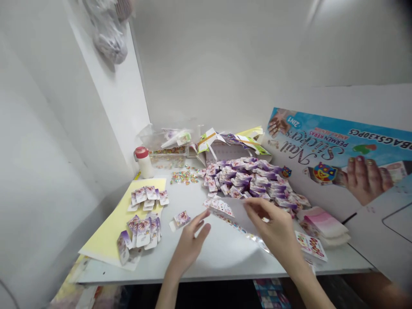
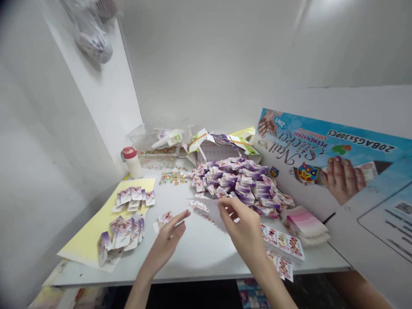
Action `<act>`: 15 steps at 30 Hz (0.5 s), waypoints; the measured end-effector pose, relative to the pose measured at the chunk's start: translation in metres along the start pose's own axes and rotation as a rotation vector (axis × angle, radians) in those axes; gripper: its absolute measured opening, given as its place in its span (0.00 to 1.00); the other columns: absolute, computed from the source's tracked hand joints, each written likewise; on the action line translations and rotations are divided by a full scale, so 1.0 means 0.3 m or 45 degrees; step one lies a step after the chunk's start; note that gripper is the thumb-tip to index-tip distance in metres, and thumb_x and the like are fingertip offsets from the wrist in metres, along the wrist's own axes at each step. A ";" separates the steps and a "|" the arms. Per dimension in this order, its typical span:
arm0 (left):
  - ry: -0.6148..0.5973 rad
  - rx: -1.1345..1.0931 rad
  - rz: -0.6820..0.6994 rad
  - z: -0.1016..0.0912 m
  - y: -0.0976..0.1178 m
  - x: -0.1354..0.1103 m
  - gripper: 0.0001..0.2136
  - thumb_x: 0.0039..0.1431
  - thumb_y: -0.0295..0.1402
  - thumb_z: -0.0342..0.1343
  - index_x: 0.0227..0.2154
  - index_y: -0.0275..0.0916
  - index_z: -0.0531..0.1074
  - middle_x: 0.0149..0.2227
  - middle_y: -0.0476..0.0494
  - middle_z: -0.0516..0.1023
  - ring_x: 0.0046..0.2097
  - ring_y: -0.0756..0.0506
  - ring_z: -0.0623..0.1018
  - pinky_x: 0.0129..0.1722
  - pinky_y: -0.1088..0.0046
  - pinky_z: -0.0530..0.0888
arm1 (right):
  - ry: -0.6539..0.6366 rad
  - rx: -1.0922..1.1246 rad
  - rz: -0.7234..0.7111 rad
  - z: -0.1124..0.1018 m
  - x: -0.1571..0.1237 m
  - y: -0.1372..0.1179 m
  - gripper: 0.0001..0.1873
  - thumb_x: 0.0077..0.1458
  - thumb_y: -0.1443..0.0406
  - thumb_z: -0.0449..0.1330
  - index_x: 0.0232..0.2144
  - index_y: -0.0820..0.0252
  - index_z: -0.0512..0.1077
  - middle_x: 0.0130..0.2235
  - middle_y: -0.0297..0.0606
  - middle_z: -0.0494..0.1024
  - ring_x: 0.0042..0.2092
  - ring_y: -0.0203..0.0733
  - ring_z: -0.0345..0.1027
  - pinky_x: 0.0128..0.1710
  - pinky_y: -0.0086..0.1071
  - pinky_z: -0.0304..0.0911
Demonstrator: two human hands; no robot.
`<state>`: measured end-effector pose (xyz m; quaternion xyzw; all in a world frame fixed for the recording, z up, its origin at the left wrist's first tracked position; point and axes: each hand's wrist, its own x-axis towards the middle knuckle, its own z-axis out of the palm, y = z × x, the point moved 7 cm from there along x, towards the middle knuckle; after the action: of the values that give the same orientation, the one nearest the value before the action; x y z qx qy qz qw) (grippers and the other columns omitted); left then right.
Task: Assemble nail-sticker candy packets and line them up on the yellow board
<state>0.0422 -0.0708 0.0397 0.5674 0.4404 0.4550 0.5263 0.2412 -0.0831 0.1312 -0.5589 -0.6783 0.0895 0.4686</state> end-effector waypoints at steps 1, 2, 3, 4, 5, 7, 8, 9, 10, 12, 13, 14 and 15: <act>-0.027 -0.045 0.015 0.030 0.010 -0.004 0.21 0.57 0.41 0.54 0.53 0.43 0.68 0.56 0.39 0.70 0.57 0.40 0.69 0.55 0.62 0.67 | -0.072 0.188 0.083 0.025 -0.003 -0.006 0.11 0.56 0.57 0.56 0.34 0.57 0.73 0.28 0.39 0.76 0.27 0.41 0.68 0.26 0.30 0.61; -0.030 -0.094 0.023 0.053 0.017 -0.008 0.21 0.57 0.41 0.55 0.53 0.43 0.68 0.53 0.39 0.73 0.54 0.40 0.71 0.52 0.63 0.70 | -0.142 0.354 0.176 0.056 -0.009 -0.003 0.12 0.55 0.56 0.57 0.34 0.57 0.72 0.26 0.37 0.76 0.25 0.40 0.67 0.23 0.29 0.60; -0.025 -0.139 0.017 0.070 0.021 -0.010 0.20 0.56 0.41 0.55 0.51 0.41 0.70 0.48 0.39 0.77 0.49 0.41 0.75 0.46 0.65 0.73 | -0.206 0.495 0.259 0.089 -0.015 0.004 0.13 0.53 0.55 0.59 0.34 0.57 0.72 0.25 0.37 0.75 0.24 0.39 0.67 0.21 0.29 0.59; -0.021 -0.184 0.005 0.083 0.021 -0.010 0.19 0.56 0.41 0.54 0.49 0.40 0.71 0.42 0.40 0.79 0.42 0.42 0.78 0.40 0.66 0.76 | -0.252 0.610 0.322 0.121 -0.022 0.014 0.14 0.52 0.54 0.60 0.34 0.58 0.72 0.26 0.37 0.76 0.24 0.39 0.67 0.21 0.29 0.59; -0.014 -0.225 -0.011 0.088 0.020 -0.010 0.18 0.56 0.41 0.54 0.47 0.38 0.72 0.36 0.42 0.80 0.36 0.44 0.78 0.35 0.69 0.76 | -0.280 0.698 0.359 0.148 -0.027 0.024 0.14 0.51 0.54 0.61 0.34 0.59 0.72 0.27 0.38 0.77 0.26 0.40 0.68 0.22 0.29 0.61; -0.024 -0.301 -0.056 0.087 0.016 -0.008 0.17 0.56 0.40 0.54 0.46 0.38 0.72 0.28 0.46 0.78 0.29 0.48 0.76 0.28 0.73 0.74 | -0.298 0.799 0.369 0.189 -0.035 0.039 0.14 0.50 0.55 0.62 0.32 0.59 0.74 0.31 0.39 0.78 0.30 0.42 0.70 0.28 0.31 0.65; -0.038 -0.329 -0.073 0.081 0.014 -0.007 0.17 0.55 0.39 0.54 0.46 0.38 0.71 0.26 0.48 0.77 0.27 0.49 0.75 0.27 0.74 0.73 | -0.296 0.822 0.356 0.203 -0.037 0.042 0.13 0.49 0.55 0.63 0.31 0.59 0.74 0.32 0.39 0.78 0.32 0.43 0.71 0.30 0.32 0.66; -0.040 -0.344 -0.079 0.070 0.015 -0.005 0.17 0.54 0.38 0.55 0.46 0.38 0.71 0.25 0.49 0.76 0.26 0.49 0.75 0.26 0.76 0.72 | -0.297 0.835 0.328 0.213 -0.040 0.041 0.12 0.49 0.56 0.63 0.30 0.59 0.75 0.32 0.39 0.78 0.34 0.44 0.71 0.33 0.33 0.66; -0.024 -0.349 -0.068 0.053 0.018 -0.003 0.16 0.53 0.37 0.56 0.44 0.38 0.72 0.25 0.49 0.76 0.26 0.50 0.74 0.25 0.77 0.71 | -0.303 0.838 0.284 0.221 -0.042 0.034 0.11 0.50 0.56 0.63 0.30 0.58 0.76 0.32 0.39 0.78 0.35 0.44 0.71 0.34 0.34 0.67; 0.076 -0.350 0.010 0.008 0.031 0.000 0.11 0.49 0.34 0.59 0.36 0.38 0.75 0.26 0.48 0.76 0.28 0.49 0.74 0.26 0.77 0.70 | -0.356 0.806 0.123 0.230 -0.047 -0.001 0.09 0.54 0.58 0.60 0.29 0.56 0.77 0.33 0.40 0.79 0.37 0.45 0.71 0.38 0.36 0.66; 0.151 -0.354 0.051 -0.018 0.036 -0.001 0.07 0.48 0.33 0.59 0.31 0.38 0.76 0.27 0.47 0.76 0.29 0.49 0.74 0.27 0.77 0.70 | -0.396 0.763 0.013 0.233 -0.051 -0.025 0.09 0.56 0.60 0.58 0.30 0.54 0.78 0.35 0.40 0.79 0.39 0.45 0.71 0.40 0.37 0.66; 0.224 -0.370 0.072 -0.041 0.037 -0.003 0.05 0.47 0.32 0.59 0.28 0.37 0.76 0.29 0.46 0.77 0.31 0.48 0.75 0.29 0.77 0.70 | -0.437 0.702 -0.100 0.235 -0.055 -0.049 0.11 0.58 0.61 0.56 0.30 0.52 0.78 0.36 0.40 0.79 0.41 0.45 0.70 0.42 0.38 0.64; 0.278 -0.406 0.065 -0.059 0.033 -0.006 0.04 0.47 0.32 0.58 0.26 0.37 0.76 0.30 0.45 0.77 0.32 0.47 0.75 0.30 0.76 0.71 | -0.469 0.631 -0.200 0.237 -0.060 -0.068 0.13 0.60 0.63 0.53 0.31 0.50 0.78 0.37 0.40 0.79 0.42 0.46 0.69 0.44 0.40 0.63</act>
<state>0.0248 -0.0697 0.0499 0.4351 0.4029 0.5910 0.5470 0.1740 -0.0771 0.0960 -0.3481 -0.7504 0.3153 0.4652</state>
